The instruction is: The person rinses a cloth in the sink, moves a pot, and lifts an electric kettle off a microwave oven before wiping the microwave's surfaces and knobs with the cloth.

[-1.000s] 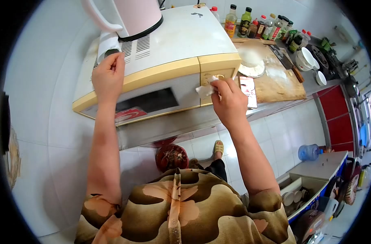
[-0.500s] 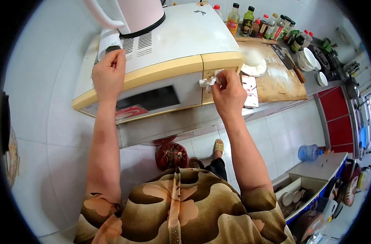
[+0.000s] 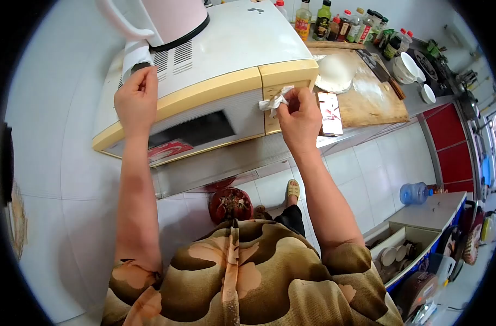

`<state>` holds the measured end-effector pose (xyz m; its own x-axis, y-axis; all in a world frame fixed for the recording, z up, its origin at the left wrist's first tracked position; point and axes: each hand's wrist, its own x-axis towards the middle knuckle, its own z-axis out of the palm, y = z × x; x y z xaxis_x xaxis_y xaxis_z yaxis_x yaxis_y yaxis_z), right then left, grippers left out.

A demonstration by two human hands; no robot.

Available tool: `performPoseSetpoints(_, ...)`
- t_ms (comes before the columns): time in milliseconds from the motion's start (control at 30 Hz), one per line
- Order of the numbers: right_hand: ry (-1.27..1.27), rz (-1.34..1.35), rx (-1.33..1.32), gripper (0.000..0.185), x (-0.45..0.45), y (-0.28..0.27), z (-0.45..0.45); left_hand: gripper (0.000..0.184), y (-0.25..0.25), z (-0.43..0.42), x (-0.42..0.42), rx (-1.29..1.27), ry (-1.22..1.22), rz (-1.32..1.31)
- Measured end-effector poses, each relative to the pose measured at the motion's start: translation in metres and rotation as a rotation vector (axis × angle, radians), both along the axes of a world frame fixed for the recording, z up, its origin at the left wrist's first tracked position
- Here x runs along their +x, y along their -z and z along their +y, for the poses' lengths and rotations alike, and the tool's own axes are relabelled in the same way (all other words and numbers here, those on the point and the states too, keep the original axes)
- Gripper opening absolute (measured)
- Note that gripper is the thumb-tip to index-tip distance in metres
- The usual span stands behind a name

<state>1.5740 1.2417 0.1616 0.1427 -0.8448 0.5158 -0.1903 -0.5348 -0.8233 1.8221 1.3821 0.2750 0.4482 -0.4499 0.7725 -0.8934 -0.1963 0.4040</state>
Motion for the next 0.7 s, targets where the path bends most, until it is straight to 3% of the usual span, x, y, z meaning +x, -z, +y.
performPoseSetpoints(133,-0.038,-0.061,0.067,0.015,0.000,0.014,-0.004,0.011,0.000,-0.001,0.002,-0.024,0.008,0.002)
performPoseSetpoints(233,-0.081,-0.051,0.093,0.017,-0.001,-0.018,0.004,0.011,-0.001,0.000,0.000,-0.019,-0.001,0.002)
performPoseSetpoints(433,-0.051,-0.044,0.102,0.017,-0.003,0.008,-0.001,0.011,-0.002,0.001,-0.001,0.009,-0.015,0.009)
performPoseSetpoints(533,-0.109,-0.092,0.136,0.018,-0.002,-0.015,0.002,0.012,-0.001,0.000,0.001,-0.017,-0.002,-0.011)
performPoseSetpoints(700,-0.040,-0.037,0.039,0.017,-0.003,0.002,0.000,0.012,-0.003,0.001,-0.001,0.008,-0.027,0.023)
